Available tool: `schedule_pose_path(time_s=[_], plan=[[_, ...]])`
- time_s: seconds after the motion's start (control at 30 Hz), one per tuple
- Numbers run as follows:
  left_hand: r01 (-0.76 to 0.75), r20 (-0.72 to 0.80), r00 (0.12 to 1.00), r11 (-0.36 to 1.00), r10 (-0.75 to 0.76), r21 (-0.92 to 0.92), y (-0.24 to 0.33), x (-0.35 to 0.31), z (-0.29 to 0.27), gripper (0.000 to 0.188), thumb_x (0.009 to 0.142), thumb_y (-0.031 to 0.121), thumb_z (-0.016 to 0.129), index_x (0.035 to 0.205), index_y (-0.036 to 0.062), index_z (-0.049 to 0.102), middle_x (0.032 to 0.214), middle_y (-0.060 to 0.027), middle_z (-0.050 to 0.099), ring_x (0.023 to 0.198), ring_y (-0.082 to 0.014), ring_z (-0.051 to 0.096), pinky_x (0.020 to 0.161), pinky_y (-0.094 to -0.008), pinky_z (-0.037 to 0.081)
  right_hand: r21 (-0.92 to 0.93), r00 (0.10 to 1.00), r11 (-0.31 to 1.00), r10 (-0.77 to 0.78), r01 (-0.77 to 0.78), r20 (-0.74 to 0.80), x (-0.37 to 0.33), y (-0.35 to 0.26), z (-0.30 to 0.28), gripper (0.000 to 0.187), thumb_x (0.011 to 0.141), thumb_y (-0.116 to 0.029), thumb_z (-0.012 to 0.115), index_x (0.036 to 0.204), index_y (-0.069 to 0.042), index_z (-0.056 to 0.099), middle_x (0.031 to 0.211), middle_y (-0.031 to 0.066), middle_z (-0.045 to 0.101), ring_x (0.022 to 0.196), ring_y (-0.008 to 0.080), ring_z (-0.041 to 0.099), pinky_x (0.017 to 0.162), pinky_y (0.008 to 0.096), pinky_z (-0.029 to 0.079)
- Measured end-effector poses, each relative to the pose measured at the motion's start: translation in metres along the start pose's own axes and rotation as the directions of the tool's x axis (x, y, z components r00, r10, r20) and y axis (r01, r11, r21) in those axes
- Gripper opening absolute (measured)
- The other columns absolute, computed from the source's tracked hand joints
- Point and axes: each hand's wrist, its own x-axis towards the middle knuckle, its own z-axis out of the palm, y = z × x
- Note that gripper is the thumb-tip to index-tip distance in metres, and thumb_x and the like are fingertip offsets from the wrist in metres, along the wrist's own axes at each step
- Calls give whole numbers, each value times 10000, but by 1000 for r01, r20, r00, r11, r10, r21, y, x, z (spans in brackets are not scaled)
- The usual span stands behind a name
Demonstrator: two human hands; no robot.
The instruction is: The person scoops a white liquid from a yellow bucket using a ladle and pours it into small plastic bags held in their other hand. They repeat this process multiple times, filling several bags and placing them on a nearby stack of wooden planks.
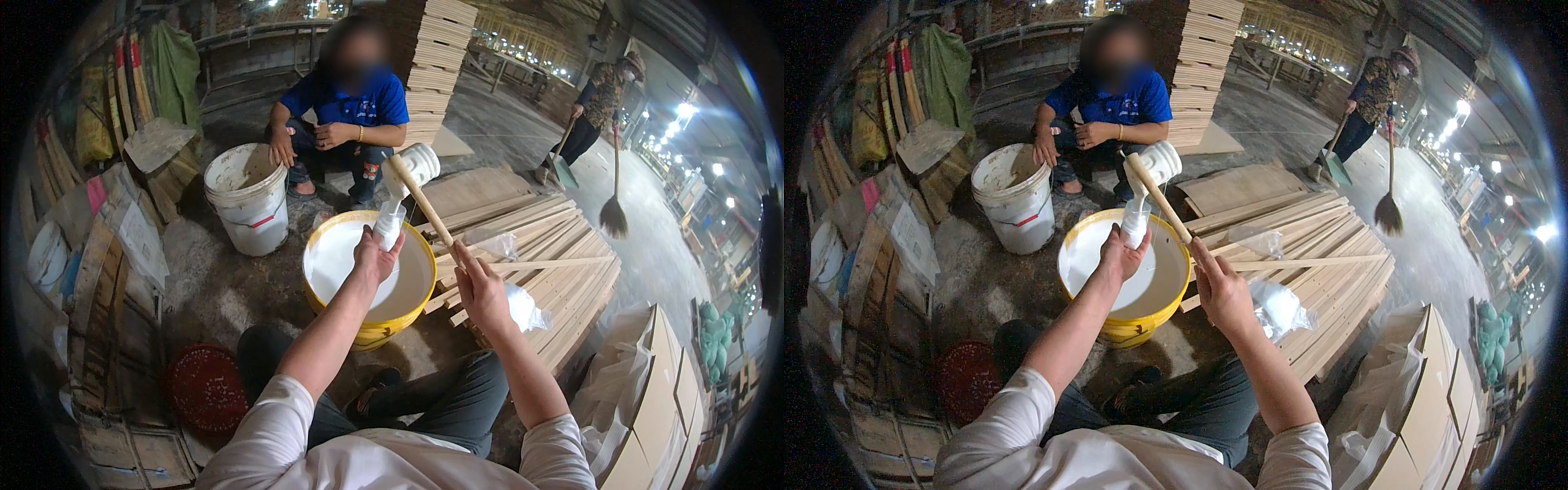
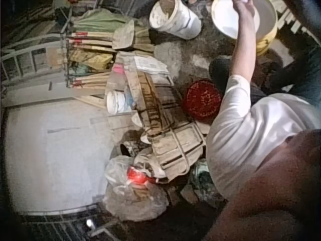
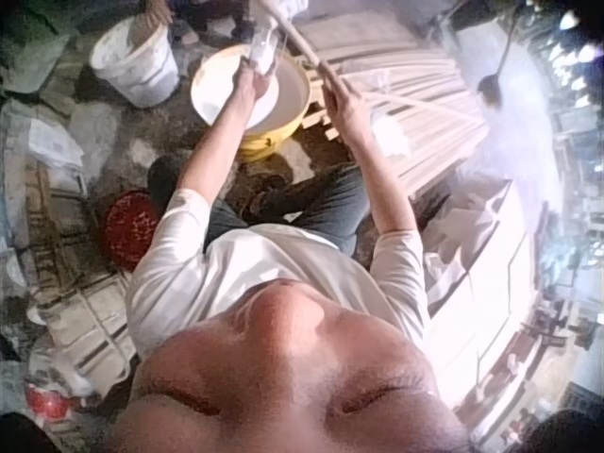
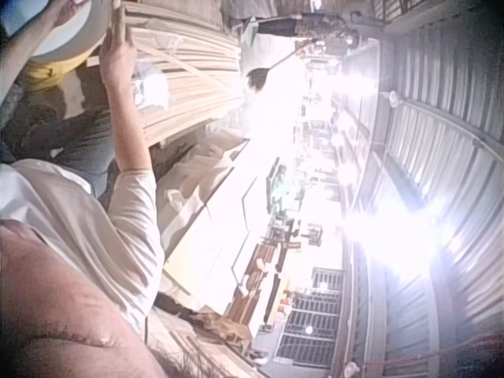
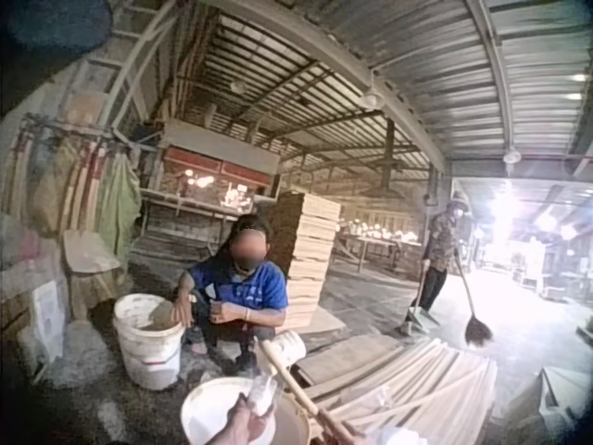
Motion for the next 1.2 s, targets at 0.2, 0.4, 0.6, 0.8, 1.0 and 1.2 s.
schedule_pose_path(time_s=[0.2, 0.4, 0.6, 0.8, 1.0, 1.2], plan=[[-7, -18, 1000, 1000, 7, 21, -1, 2, 1, 399, 965, 346, 257, 1152, 53, 451, 1094, -100, 566, 987, -243, 555, 868, -386, 486, -70, 1000, 997, -20, 20, 2, -1, -1, -1, 499, 809, -58, 539, 1285, -137, 417, 750, 147, 548, 600, 321, 585, 541, 409, 494], [27, 6, 1000, 1000, -27, 12, -1, 5, -3, 364, 963, 327, 298, 1172, 50, 409, 1137, -123, 504, 955, -262, 548, 792, -369, 515, -28, 1000, 1000, 9, -9, -2, -2, 2, 1, 475, 820, -52, 536, 1277, -130, 432, 786, 155, 571, 597, 288, 594, 553, 366, 501], [37, -105, 994, 999, -34, 25, 0, 6, 0, 421, 956, 383, 278, 1139, 53, 463, 1068, -125, 537, 921, -280, 556, 752, -344, 518, 397, 930, 841, 334, -367, 151, -7, 4, 10, 405, 874, -42, 495, 1273, -63, 430, 747, 77, 552, 626, 128, 536, 594, 248, 450], [30, -102, 994, 1000, -29, 3, 0, 7, -1, 393, 951, 371, 324, 1142, 39, 412, 1078, -141, 490, 902, -274, 546, 734, -366, 527, 594, 864, 636, 437, -493, 249, -10, 2, 13, 375, 898, -56, 465, 1270, -31, 421, 696, 6, 502, 604, 74, 480, 552, 217, 404], [31, -143, 989, 999, -32, -9, -3, 12, -2, 397, 953, 376, 306, 1133, 63, 471, 1065, -124, 535, 910, -284, 557, 725, -343, 527, 649, 843, 555, 457, -520, 285, -7, -4, 7, 366, 913, -90, 453, 1272, -32, 413, 678, -2, 487, 548, 49, 436, 487, 194, 355], [20, -167, 986, 1000, -20, -4, -3, 11, -1, 404, 951, 381, 305, 1128, 60, 475, 1060, -121, 540, 897, -276, 563, 725, -341, 528, 725, 824, 428, 444, -540, 351, -5, -8, 3, 364, 922, -102, 432, 1279, -43, 393, 675, -2, 482, 472, 35, 403, 407, 178, 325]])
